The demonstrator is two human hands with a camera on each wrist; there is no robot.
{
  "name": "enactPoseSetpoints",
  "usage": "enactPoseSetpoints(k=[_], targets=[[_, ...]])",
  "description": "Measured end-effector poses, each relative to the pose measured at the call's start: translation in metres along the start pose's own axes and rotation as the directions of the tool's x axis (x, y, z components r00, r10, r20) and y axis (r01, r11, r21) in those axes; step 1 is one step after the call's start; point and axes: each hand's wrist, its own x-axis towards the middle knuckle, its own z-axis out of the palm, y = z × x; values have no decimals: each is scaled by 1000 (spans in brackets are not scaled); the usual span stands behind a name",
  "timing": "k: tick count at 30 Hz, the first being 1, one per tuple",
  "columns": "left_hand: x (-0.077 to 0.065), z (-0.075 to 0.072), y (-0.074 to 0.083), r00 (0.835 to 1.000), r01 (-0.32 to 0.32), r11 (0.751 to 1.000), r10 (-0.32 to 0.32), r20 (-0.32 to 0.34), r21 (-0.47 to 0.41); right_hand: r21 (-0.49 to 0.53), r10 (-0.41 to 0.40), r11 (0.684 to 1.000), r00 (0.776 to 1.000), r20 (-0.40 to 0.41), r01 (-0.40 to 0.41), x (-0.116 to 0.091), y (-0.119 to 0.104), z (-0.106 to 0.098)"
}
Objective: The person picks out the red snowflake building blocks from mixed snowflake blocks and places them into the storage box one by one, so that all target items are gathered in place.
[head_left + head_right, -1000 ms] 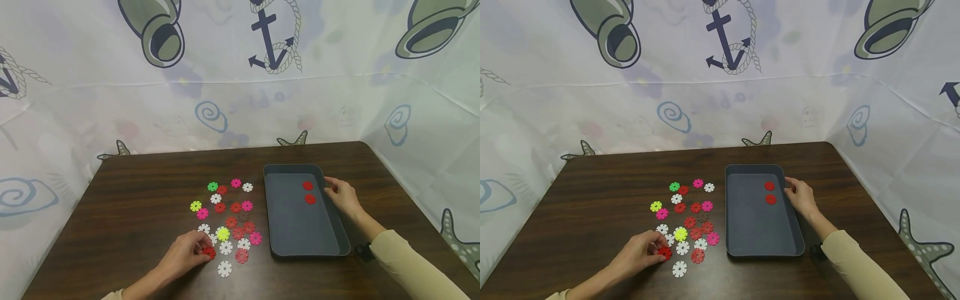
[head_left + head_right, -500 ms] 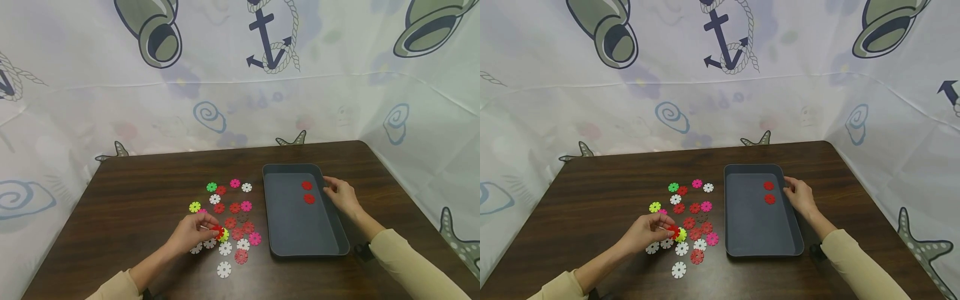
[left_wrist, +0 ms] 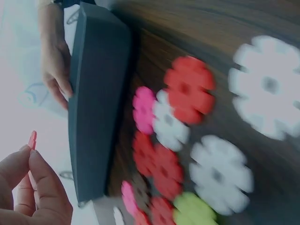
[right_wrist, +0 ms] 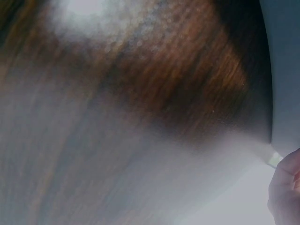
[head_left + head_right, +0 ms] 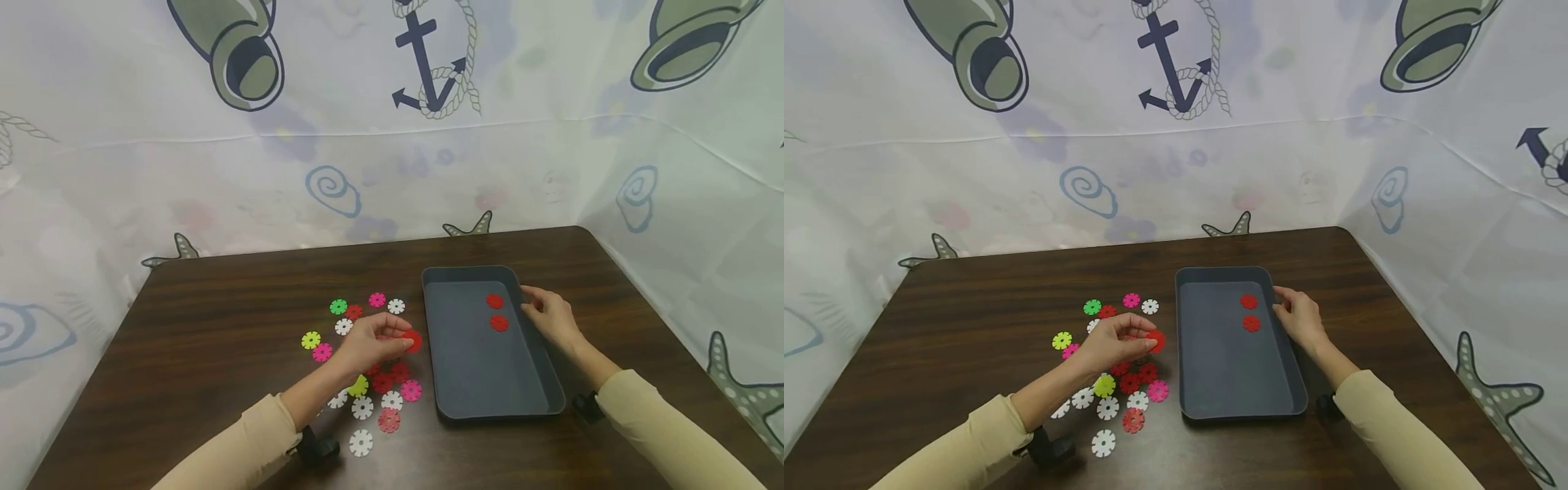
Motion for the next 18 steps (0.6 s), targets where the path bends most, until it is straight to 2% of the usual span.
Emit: enactPoseSetpoints(k=[10,13,18], targets=[[36,51,17,998,5,991,4,68,-134,-3,4,1000,1000,-25,-4,2,2,1],[46,65,18,997,34,989,-24,68,-143,0,4,1000,1000,-26,-4,3,2,1],[60,88,19,996,61,992,-54,68,-106,4,14,1000,1000,-14,-14,3,1,0]])
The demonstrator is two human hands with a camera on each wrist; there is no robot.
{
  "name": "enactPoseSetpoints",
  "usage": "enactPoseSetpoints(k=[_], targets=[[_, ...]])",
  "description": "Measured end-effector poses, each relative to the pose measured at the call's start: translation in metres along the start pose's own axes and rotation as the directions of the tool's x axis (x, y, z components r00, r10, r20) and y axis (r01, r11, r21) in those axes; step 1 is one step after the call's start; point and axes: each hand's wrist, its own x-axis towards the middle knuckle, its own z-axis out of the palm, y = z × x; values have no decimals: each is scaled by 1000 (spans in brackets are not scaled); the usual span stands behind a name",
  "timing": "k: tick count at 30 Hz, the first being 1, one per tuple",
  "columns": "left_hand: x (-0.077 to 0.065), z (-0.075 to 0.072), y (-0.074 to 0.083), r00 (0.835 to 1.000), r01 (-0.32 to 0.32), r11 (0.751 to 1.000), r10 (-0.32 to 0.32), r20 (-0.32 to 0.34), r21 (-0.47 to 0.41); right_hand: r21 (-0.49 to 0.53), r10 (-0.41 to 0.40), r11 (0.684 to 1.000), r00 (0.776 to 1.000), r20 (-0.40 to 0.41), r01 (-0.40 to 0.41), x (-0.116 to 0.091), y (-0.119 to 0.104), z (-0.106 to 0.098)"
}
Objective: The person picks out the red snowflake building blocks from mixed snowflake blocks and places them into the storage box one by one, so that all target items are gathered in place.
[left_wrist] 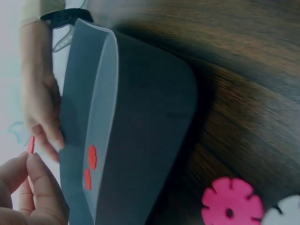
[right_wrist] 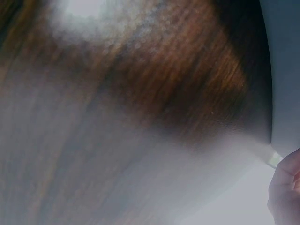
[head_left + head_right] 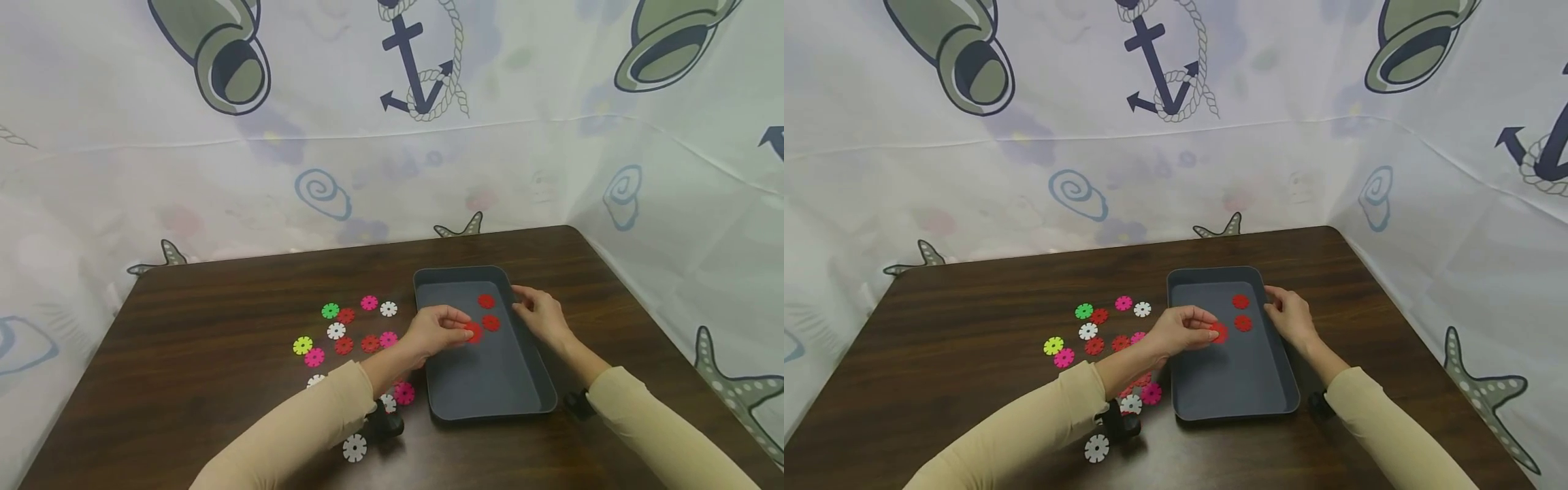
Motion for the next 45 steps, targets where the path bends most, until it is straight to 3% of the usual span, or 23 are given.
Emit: enactPoseSetpoints(k=[13,25,32,40,45], targets=[[25,38,-5,998,57,989,-52,-37,134,-6,-5,1000,1000,-7,5,1,3,1],[38,51,-11,997,50,958,-30,-75,284,-2,7,1000,1000,1,-7,3,1,1],[40,52,-17,994,-3,889,53,-96,458,1,15,1000,1000,9,-15,3,2,2],[41,55,-22,985,-87,815,156,-72,572,6,14,1000,1000,1,-14,3,2,2],[41,57,-24,984,-79,794,159,-81,602,0,15,1000,1000,-10,-15,3,4,2]])
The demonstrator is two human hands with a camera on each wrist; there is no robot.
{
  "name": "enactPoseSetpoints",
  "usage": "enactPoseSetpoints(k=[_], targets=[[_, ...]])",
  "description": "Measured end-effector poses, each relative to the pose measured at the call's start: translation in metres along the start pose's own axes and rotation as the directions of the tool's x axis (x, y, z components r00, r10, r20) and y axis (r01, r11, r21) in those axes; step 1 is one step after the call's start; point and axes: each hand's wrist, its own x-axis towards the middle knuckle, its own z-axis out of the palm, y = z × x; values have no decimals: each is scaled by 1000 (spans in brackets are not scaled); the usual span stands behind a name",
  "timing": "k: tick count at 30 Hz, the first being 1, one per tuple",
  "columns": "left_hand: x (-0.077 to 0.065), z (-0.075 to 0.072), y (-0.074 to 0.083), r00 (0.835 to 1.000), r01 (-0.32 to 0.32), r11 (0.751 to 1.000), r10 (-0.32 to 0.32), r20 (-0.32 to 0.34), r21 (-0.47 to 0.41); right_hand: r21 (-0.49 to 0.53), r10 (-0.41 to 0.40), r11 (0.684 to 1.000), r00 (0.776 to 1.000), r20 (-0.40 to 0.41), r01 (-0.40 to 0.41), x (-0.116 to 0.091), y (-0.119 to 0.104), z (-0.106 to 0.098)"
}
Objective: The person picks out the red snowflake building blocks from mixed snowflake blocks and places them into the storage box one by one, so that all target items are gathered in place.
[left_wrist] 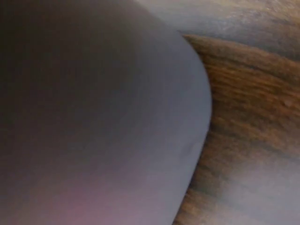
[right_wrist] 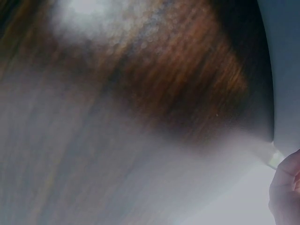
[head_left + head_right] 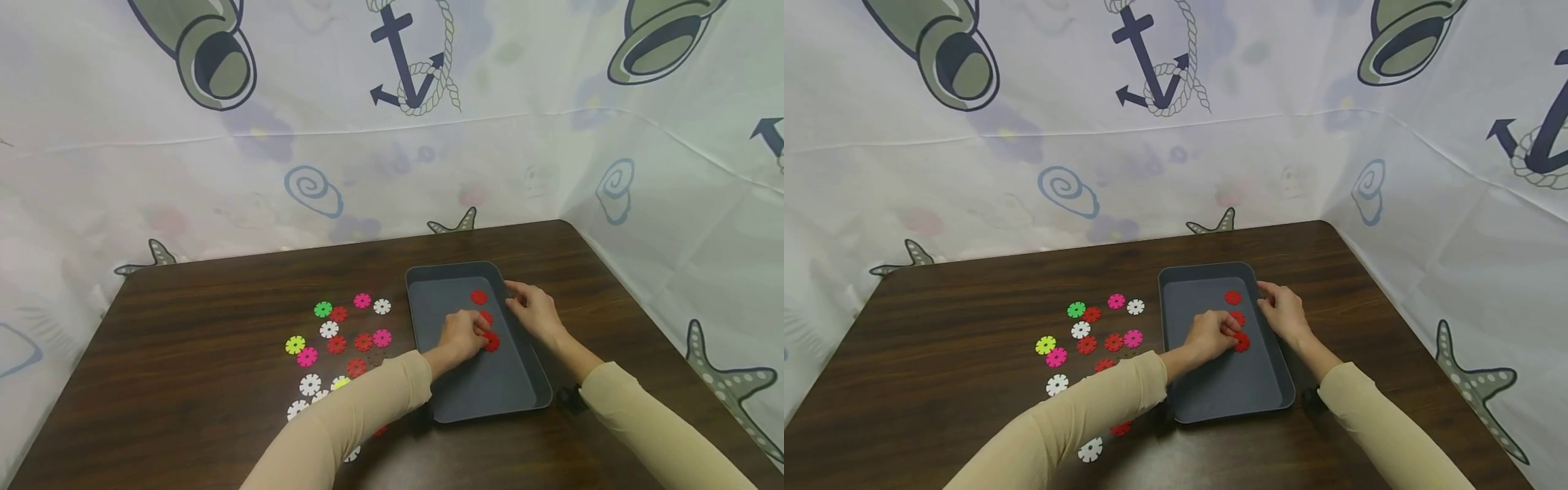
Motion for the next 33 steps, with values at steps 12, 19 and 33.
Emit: enactPoseSetpoints(k=[12,19,33], targets=[[-2,-1,0,1000,18,1000,-18,-3,14,2,-4,1000,1000,4,4,-2,-3,0],[-3,-2,1,999,35,999,-35,-1,4,-5,-19,1000,1000,1,19,-2,-2,1],[-11,-13,12,997,53,992,-47,57,-114,-5,-26,1000,1000,-6,26,-1,0,1]])
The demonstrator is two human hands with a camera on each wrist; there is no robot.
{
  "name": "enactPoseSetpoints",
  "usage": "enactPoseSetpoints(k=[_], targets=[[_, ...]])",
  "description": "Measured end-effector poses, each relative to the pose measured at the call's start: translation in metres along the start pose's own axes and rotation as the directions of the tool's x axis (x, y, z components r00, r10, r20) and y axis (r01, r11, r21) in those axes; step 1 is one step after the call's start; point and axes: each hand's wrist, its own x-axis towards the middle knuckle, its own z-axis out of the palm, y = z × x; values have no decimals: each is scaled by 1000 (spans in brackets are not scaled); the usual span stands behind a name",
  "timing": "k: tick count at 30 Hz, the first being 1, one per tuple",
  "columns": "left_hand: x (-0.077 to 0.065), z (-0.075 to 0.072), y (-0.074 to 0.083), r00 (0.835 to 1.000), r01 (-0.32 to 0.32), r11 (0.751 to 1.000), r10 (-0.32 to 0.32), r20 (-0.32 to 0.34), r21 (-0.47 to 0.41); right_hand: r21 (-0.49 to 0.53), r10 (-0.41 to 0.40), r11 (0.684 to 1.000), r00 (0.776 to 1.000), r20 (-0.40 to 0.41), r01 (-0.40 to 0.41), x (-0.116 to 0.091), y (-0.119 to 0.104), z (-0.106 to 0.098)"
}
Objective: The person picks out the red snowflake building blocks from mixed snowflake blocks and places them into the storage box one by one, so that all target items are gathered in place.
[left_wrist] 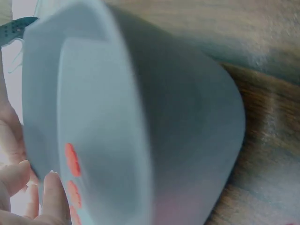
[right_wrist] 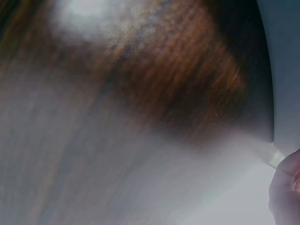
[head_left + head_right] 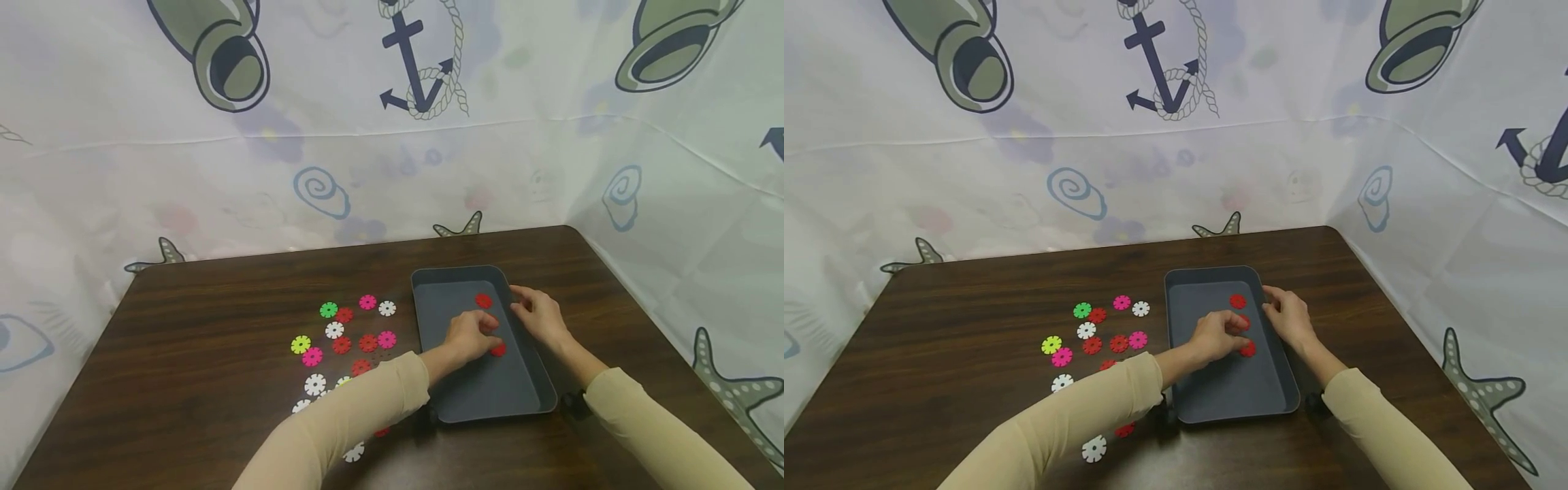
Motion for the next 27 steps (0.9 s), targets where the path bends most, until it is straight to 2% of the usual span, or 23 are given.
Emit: enactPoseSetpoints(k=[7,14,22,27], targets=[[-9,-11,7,999,-36,992,41,35,-118,0,2,1000,1000,2,-2,-1,1,0],[-21,-34,6,998,-50,978,59,37,-201,6,-4,1000,1000,7,4,-1,0,0],[-36,-80,-2,996,-44,937,67,53,-348,0,-15,1000,1000,-17,15,-1,0,0],[-46,-114,-12,998,-43,932,54,19,-360,1,-11,1000,1000,-8,11,-1,1,1]])
